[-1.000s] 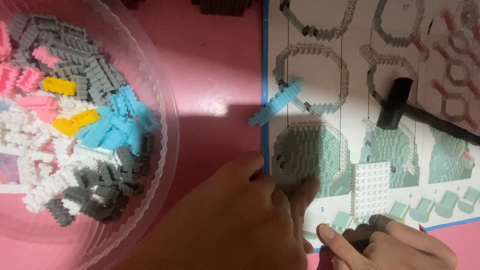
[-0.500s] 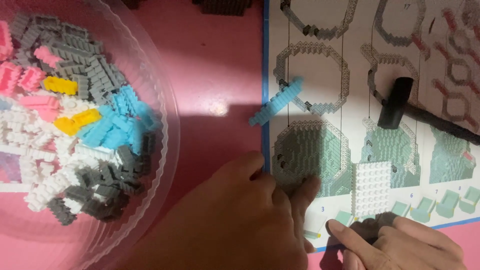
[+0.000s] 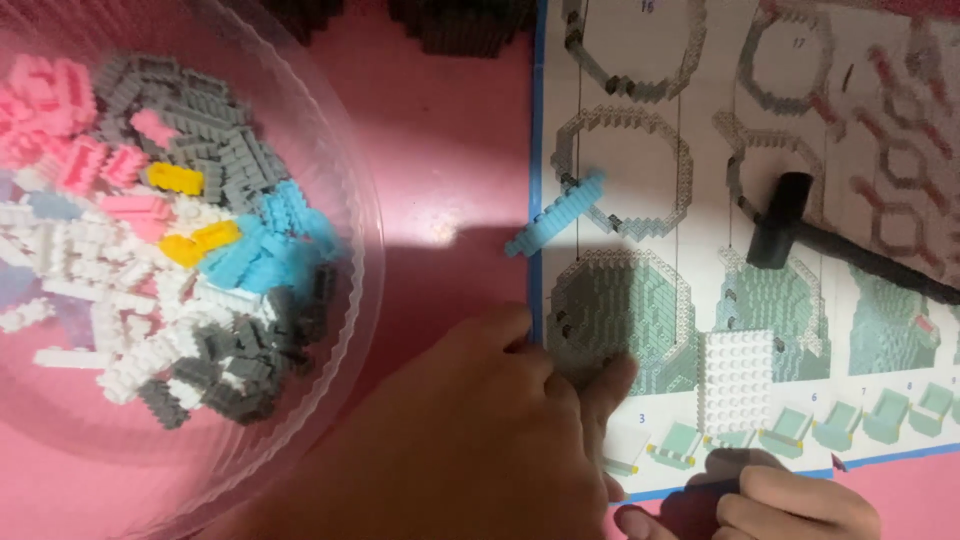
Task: Assembling a nanoblock figure by following instructions and using a small plastic hammer to secure pieces.
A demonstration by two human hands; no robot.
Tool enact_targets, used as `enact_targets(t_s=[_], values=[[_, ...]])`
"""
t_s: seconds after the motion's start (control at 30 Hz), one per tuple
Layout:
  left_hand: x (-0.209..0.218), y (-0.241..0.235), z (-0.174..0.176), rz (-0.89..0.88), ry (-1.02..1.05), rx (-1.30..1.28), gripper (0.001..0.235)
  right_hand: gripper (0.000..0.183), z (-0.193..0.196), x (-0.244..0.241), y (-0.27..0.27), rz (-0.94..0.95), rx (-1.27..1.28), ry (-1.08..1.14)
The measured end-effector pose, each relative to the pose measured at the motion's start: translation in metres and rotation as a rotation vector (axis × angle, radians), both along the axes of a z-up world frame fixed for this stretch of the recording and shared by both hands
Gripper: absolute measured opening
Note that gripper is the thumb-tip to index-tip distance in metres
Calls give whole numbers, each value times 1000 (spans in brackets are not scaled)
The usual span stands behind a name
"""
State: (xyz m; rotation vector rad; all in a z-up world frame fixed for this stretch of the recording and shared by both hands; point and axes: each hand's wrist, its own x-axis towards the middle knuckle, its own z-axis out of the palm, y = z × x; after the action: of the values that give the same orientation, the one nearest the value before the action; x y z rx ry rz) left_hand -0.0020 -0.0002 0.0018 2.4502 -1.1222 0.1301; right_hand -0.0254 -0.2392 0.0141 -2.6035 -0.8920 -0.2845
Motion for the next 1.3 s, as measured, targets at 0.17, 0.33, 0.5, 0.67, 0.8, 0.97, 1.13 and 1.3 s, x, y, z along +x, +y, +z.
enact_targets(t_s=[0.17, 0.33, 0.5, 0.67, 0.8, 0.97, 1.13, 1.3], values=[[0, -1, 5, 23, -35, -28, 52, 71, -10, -1, -12, 4, 64, -63], [2, 2, 16, 4, -3, 43, 45, 75, -10, 3, -16, 64, 93, -71], [3, 6, 22, -17, 17, 103, 34, 69, -3, 4, -12, 143, 107, -83], [3, 4, 19, -9, -96, 133, 9, 10, 1, 16, -24, 473, -32, -190], [1, 4, 16, 28, -103, 142, 8, 9, 15, 18, 5, 237, 146, -183], [-1, 3, 6, 24, -102, 83, 8, 27, 12, 18, 8, 138, 172, -136], [1, 0, 3, -6, -39, 19, 49, 17, 0, 25, -29, 432, -25, -181], [3, -2, 2, 0, -65, 41, 63, 13, 0, 39, -39, 580, 10, -209]])
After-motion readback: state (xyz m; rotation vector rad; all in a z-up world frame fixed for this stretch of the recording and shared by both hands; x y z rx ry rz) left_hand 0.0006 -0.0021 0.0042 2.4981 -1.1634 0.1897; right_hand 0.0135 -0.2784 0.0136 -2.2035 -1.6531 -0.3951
